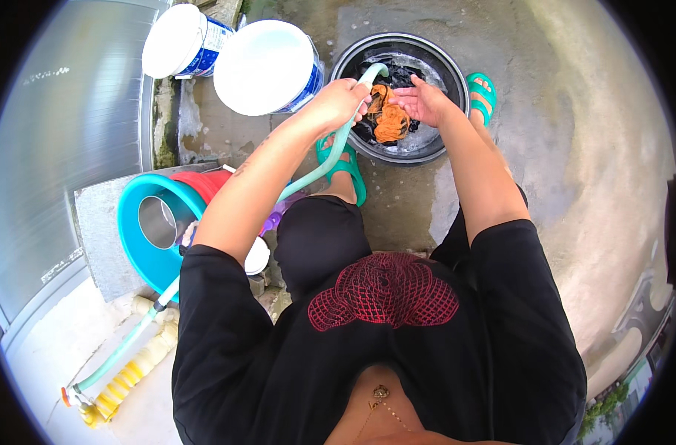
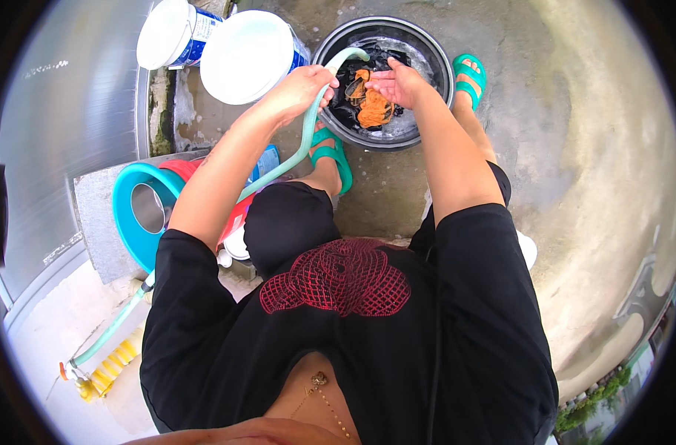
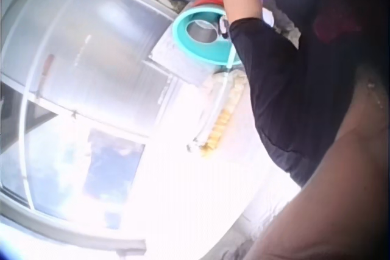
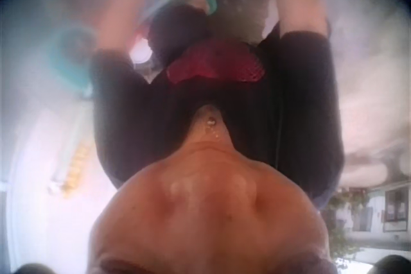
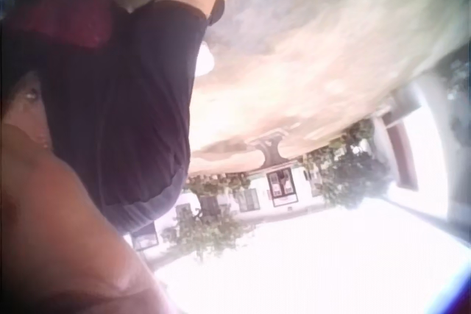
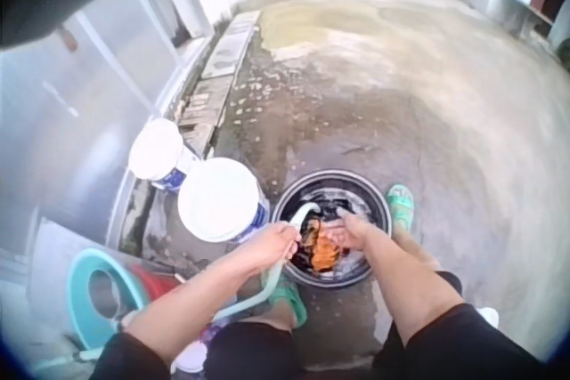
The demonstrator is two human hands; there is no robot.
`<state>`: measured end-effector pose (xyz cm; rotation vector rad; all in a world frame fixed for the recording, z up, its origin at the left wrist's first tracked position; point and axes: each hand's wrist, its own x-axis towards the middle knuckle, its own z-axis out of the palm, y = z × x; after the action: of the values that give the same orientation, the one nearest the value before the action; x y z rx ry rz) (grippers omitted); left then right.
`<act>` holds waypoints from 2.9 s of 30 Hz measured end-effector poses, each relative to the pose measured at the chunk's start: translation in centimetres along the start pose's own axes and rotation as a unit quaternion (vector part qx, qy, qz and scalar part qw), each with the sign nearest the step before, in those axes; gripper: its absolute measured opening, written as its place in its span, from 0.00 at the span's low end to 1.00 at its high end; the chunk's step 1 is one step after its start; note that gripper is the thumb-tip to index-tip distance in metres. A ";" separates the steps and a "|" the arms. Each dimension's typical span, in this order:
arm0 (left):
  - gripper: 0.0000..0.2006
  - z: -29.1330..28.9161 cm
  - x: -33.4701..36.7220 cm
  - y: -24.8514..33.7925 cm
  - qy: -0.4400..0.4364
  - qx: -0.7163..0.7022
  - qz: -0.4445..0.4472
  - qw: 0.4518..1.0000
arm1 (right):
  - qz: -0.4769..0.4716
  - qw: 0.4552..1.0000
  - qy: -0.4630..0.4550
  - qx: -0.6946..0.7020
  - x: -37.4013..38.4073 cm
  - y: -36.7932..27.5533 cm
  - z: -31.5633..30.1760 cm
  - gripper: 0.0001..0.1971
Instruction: The person washes garments in a bucket of soapy water, wrings them out by hand, and uses a hose to fill the bucket with water.
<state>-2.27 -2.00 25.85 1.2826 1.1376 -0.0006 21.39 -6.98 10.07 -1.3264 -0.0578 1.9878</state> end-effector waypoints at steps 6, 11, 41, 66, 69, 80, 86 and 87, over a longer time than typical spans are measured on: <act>0.22 0.8 -1.6 -1.7 0.021 0.265 0.064 0.962 | -0.066 0.992 0.035 -0.103 -1.8 -0.2 6.8 0.15; 0.23 -10.6 -15.4 0.4 0.254 0.309 0.114 0.910 | -0.098 0.893 0.226 -0.377 0.6 0.0 0.0 0.12; 0.28 -39.7 -75.4 -5.6 0.602 0.422 -0.599 0.319 | -0.059 0.713 0.232 -0.659 -7.8 -0.5 4.7 0.18; 0.24 -6.1 -1.3 -11.7 0.174 -0.013 0.002 0.985 | -0.357 0.827 -0.039 -0.433 -0.8 -4.9 15.7 0.29; 0.25 -11.7 0.5 -13.4 0.367 -0.010 -0.044 0.929 | -0.240 0.889 0.092 -0.378 2.1 -1.7 4.5 0.17; 0.13 -2.2 4.5 -8.5 0.285 0.272 0.293 0.871 | -0.141 0.724 0.241 -0.631 10.0 12.4 -2.9 0.37; 0.25 2.5 18.7 -15.1 0.207 0.531 0.299 0.766 | -0.113 0.877 0.143 -0.445 5.4 7.6 -4.5 0.28; 0.30 3.3 20.5 -14.4 0.250 0.577 0.330 0.704 | -0.156 0.883 0.168 -0.409 4.3 6.4 -6.3 0.31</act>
<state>1.89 1.95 1.22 2.9412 1.0302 0.2110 22.18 -11.30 1.08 -2.0088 -0.9732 1.4525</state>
